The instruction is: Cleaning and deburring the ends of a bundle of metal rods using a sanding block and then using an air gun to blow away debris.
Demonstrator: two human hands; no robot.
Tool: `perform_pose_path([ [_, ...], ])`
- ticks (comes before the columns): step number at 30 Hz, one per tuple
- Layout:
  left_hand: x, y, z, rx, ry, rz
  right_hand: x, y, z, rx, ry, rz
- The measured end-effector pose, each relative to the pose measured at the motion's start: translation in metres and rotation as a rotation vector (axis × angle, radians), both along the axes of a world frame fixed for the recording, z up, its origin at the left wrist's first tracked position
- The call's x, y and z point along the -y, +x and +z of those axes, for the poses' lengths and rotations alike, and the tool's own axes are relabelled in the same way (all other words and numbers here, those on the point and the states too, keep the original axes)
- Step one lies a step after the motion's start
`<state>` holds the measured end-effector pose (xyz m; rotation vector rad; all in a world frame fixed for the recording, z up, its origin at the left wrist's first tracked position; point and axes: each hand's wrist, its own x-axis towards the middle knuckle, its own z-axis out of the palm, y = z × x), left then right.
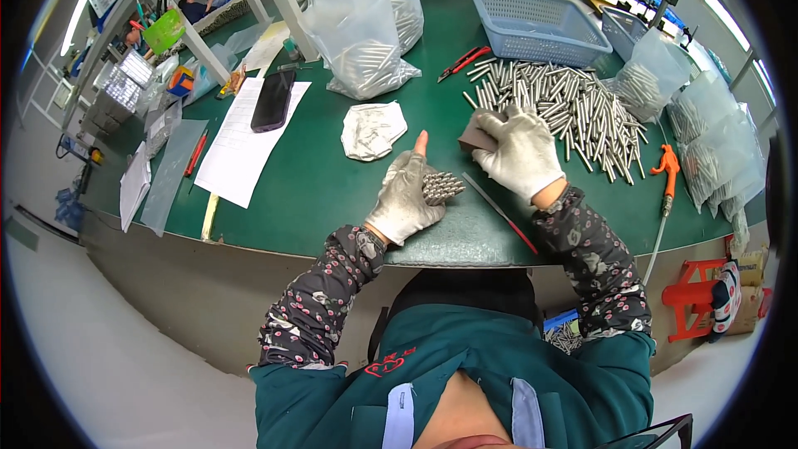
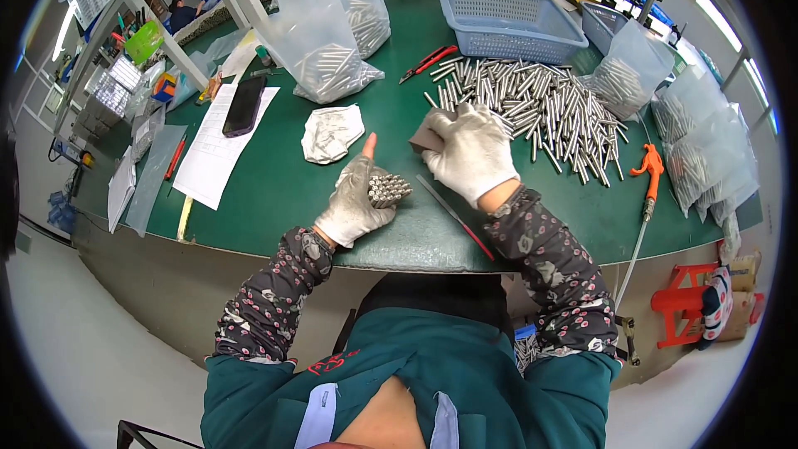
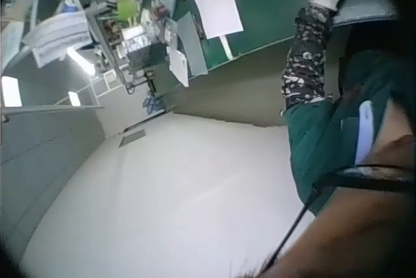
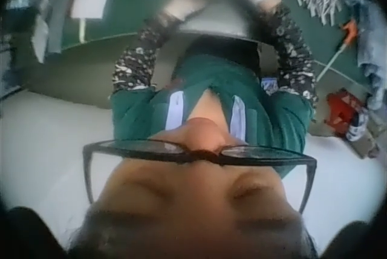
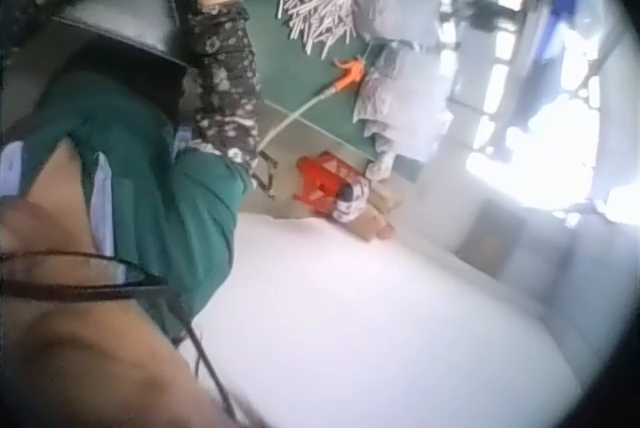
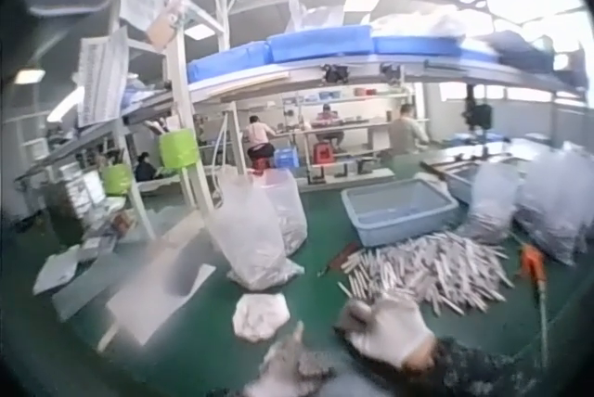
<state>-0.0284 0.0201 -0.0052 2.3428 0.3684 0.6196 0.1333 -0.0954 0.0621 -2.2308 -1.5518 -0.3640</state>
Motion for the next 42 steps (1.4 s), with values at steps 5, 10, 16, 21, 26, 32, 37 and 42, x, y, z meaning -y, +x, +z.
perform_pose_path([
  [5, 0.000, 0.001, 0.000, 0.103, 0.122, -0.061, 0.017, 0.013, -0.021, 0.061, -0.108, -0.028],
  [10, -0.003, 0.002, -0.005, 0.161, 0.131, -0.112, 0.030, 0.002, -0.016, 0.093, -0.071, 0.002],
  [16, 0.001, 0.000, 0.000, 0.184, 0.045, -0.097, 0.027, 0.008, -0.028, 0.017, -0.066, -0.049],
  [21, 0.002, 0.002, 0.004, -0.065, -0.227, -0.058, 0.025, 0.014, -0.034, -0.071, -0.044, -0.013],
  [26, -0.007, -0.002, -0.010, 0.041, 0.164, -0.009, 0.031, -0.049, 0.001, -0.052, 0.055, 0.505],
  [32, -0.003, 0.001, 0.004, -0.155, -0.156, 0.011, 0.021, -0.025, 0.010, -0.037, 0.249, 0.259],
  [37, -0.003, 0.000, 0.002, -0.103, 0.020, 0.062, 0.012, -0.011, -0.003, 0.043, 0.169, 0.167],
  [42, -0.008, 0.000, -0.011, -0.113, -0.146, 0.017, 0.012, -0.045, -0.005, -0.009, 0.258, 0.530],
])
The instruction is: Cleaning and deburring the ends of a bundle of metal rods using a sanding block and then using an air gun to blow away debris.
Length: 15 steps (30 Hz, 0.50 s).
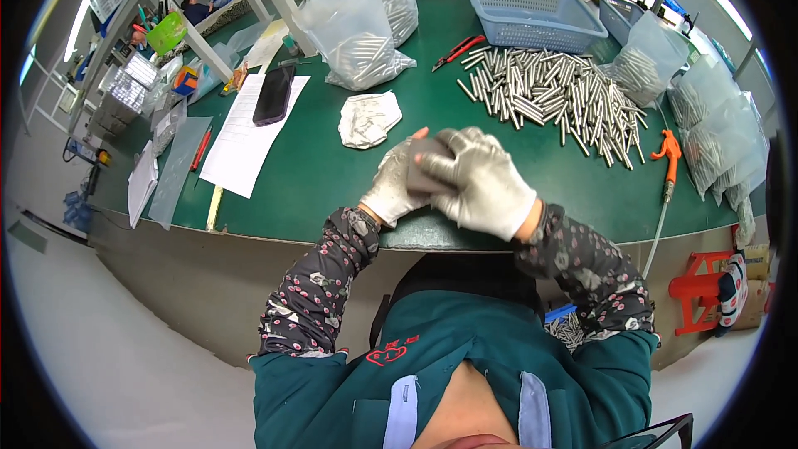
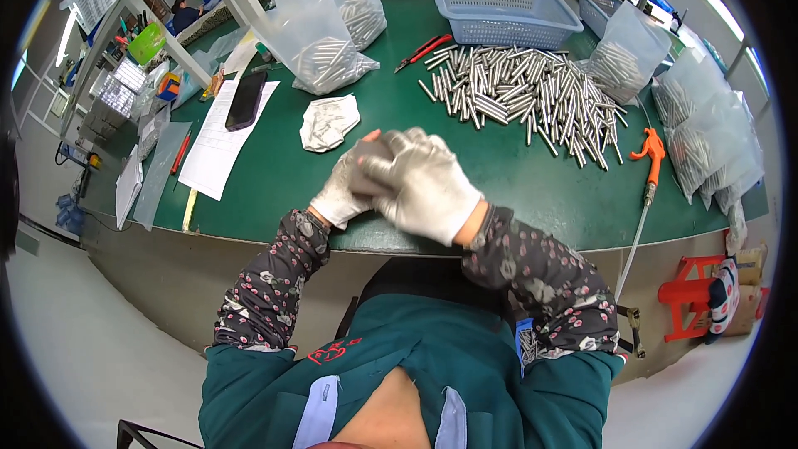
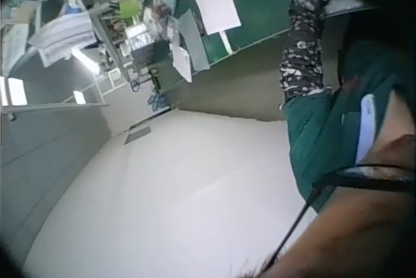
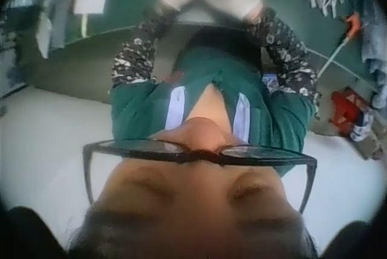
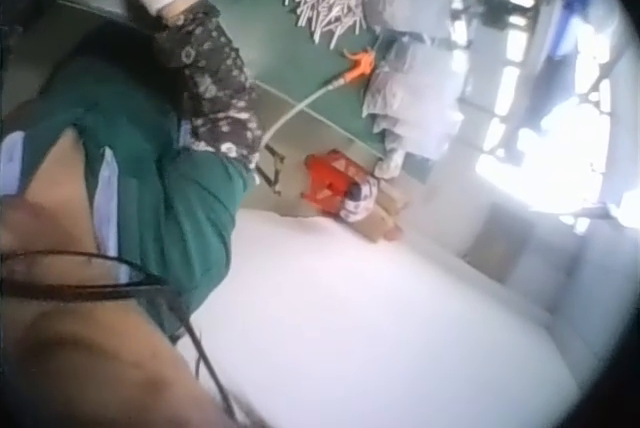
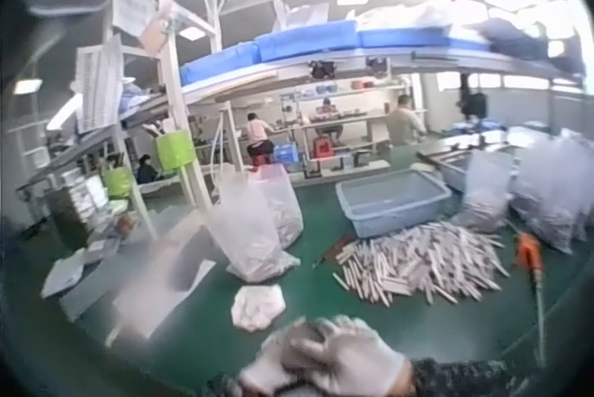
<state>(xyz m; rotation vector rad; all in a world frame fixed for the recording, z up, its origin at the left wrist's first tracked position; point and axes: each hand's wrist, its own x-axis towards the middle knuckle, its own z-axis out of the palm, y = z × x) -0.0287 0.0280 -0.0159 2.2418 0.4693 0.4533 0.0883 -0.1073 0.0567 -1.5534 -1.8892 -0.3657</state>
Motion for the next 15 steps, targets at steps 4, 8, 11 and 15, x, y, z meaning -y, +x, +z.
perform_pose_path([
  [4, 0.010, 0.004, 0.015, -0.054, -0.087, 0.004, 0.000, 0.028, 0.012, 0.050, -0.096, -0.407],
  [8, -0.010, 0.004, -0.004, -0.071, 0.030, -0.055, 0.000, 0.003, 0.002, 0.013, -0.038, -0.130],
  [11, 0.005, 0.004, 0.012, -0.005, -0.015, 0.006, -0.008, 0.033, 0.009, 0.051, -0.040, -0.428],
  [15, 0.006, -0.003, 0.009, 0.061, -0.015, 0.014, -0.001, 0.000, 0.004, 0.039, -0.067, -0.183],
])
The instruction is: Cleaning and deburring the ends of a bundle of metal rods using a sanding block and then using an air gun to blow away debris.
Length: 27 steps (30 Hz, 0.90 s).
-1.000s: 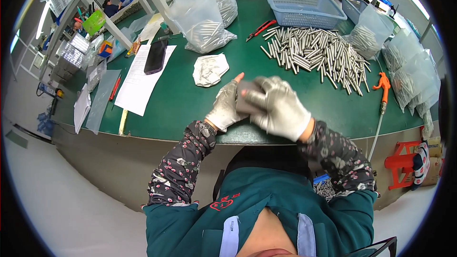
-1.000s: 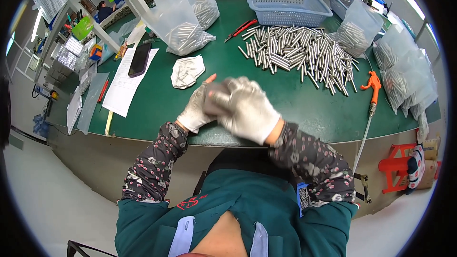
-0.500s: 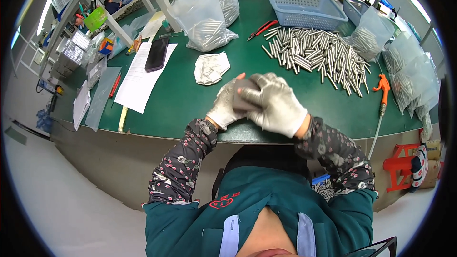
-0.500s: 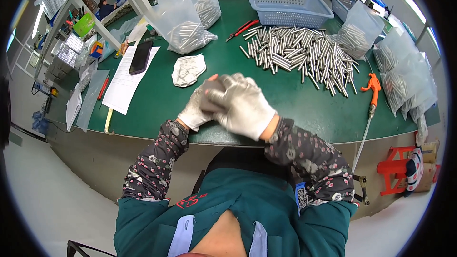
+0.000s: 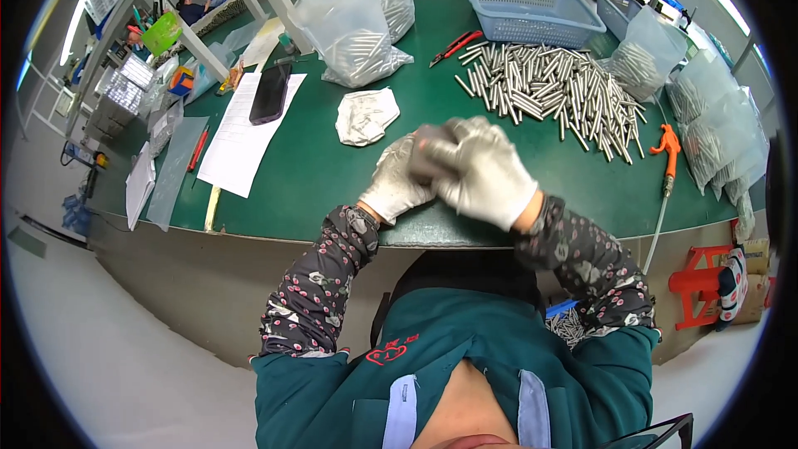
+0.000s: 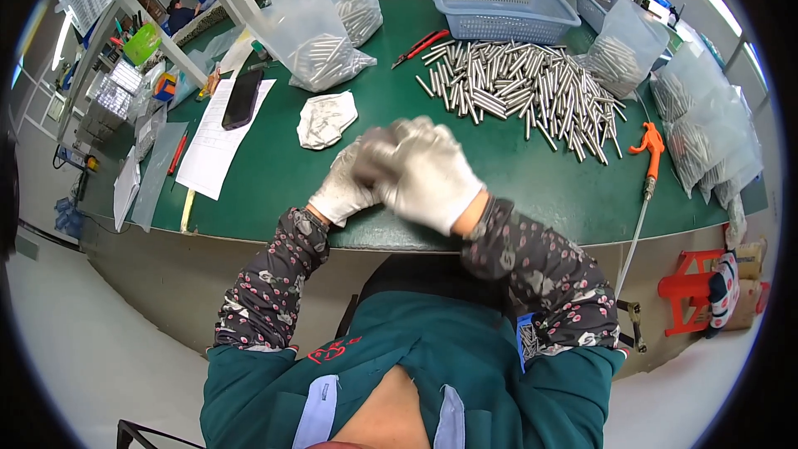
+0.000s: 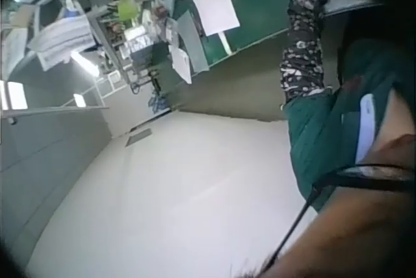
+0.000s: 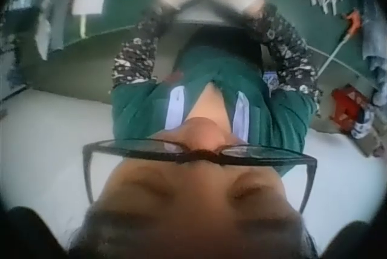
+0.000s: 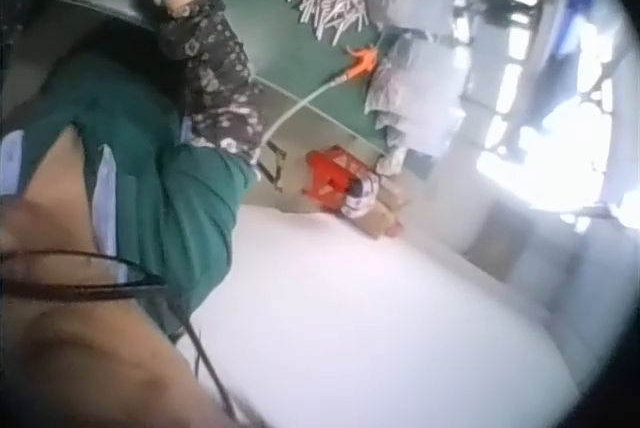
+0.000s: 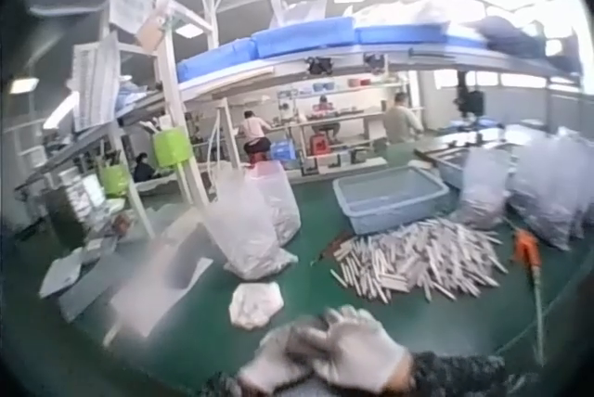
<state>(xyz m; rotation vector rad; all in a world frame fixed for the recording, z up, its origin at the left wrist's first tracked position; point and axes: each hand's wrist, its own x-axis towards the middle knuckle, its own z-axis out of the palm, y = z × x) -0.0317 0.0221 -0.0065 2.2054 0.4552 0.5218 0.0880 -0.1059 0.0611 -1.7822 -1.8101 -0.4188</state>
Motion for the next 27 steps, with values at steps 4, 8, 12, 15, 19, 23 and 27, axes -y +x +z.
perform_pose_path([
  [4, -0.001, 0.005, -0.002, -0.083, -0.148, -0.081, 0.002, 0.029, 0.006, -0.046, -0.022, -0.164],
  [8, 0.001, 0.005, 0.004, -0.039, 0.001, -0.035, 0.000, 0.026, -0.006, 0.024, -0.061, -0.161],
  [12, -0.002, 0.003, 0.002, -0.010, 0.102, -0.045, 0.005, 0.016, 0.008, -0.065, 0.033, 0.006],
  [15, 0.004, 0.003, 0.005, 0.006, 0.177, 0.022, 0.000, 0.024, -0.006, -0.051, -0.020, -0.131],
  [19, 0.002, 0.003, 0.005, -0.053, -0.045, -0.038, 0.007, 0.016, 0.006, -0.112, 0.046, -0.028],
  [23, 0.002, 0.004, 0.003, 0.041, 0.148, -0.004, 0.001, 0.038, -0.005, 0.152, 0.014, -0.315],
  [27, -0.001, 0.002, -0.001, 0.016, 0.132, -0.001, 0.006, 0.006, 0.000, -0.014, 0.079, 0.097],
])
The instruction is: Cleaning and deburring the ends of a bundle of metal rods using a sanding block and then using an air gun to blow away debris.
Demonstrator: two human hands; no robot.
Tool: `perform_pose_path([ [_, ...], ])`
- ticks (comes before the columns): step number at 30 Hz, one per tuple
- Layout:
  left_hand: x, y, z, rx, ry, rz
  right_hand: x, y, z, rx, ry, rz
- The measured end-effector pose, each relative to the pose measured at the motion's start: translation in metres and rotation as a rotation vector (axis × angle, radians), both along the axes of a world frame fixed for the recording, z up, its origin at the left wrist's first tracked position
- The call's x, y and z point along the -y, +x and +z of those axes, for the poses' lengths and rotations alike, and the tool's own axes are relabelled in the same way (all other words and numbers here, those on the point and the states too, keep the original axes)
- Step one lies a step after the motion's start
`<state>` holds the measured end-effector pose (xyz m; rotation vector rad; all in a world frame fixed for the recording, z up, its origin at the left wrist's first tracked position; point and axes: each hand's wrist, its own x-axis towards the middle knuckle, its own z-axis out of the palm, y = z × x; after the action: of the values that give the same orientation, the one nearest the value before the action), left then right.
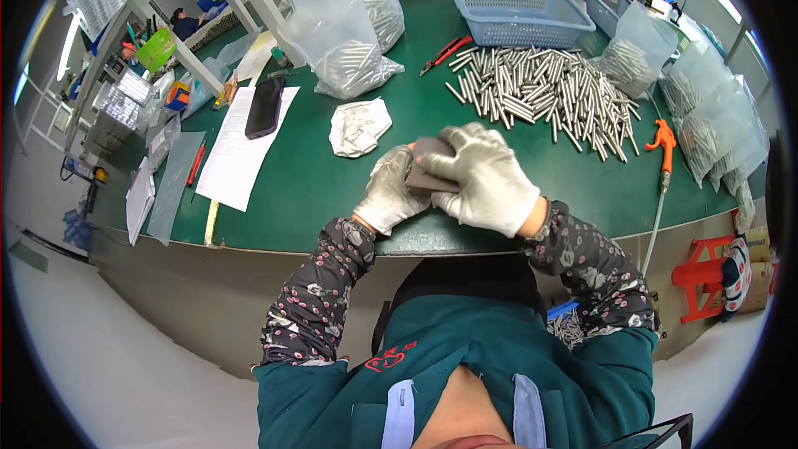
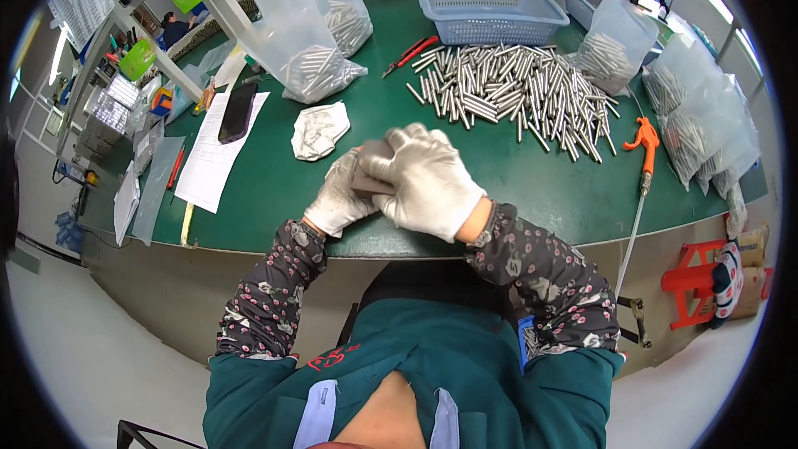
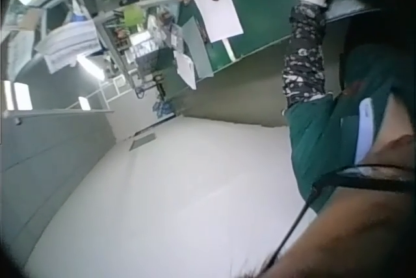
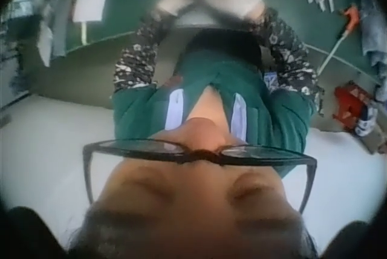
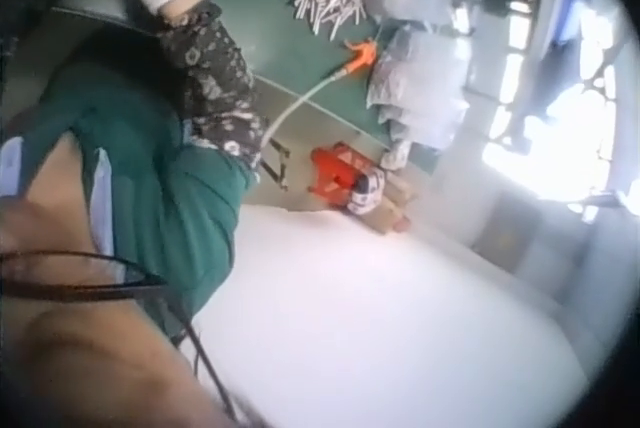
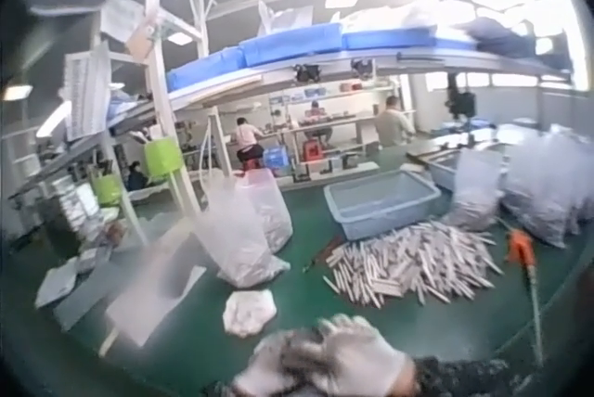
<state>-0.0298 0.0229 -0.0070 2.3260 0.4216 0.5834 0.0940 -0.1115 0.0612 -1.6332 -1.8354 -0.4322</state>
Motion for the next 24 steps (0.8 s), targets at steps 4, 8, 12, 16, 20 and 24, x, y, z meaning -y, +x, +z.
perform_pose_path([
  [4, 0.008, 0.000, 0.013, -0.077, -0.067, -0.005, 0.000, 0.043, -0.010, 0.104, -0.226, -0.469],
  [8, 0.004, -0.001, 0.009, 0.008, 0.041, -0.036, 0.009, 0.038, -0.015, 0.048, -0.413, -0.395],
  [12, 0.004, -0.002, 0.010, -0.028, -0.006, -0.018, 0.013, 0.022, 0.000, 0.037, -0.327, -0.254],
  [16, 0.000, 0.000, 0.001, -0.029, -0.114, -0.037, 0.006, 0.007, -0.024, -0.300, -0.368, -0.147],
  [20, -0.001, 0.000, -0.002, -0.038, -0.110, -0.031, -0.005, 0.008, -0.028, -0.531, -0.472, -0.156],
  [24, 0.000, -0.001, 0.003, 0.000, -0.100, -0.003, -0.012, 0.007, -0.036, -0.573, -0.418, -0.104],
])
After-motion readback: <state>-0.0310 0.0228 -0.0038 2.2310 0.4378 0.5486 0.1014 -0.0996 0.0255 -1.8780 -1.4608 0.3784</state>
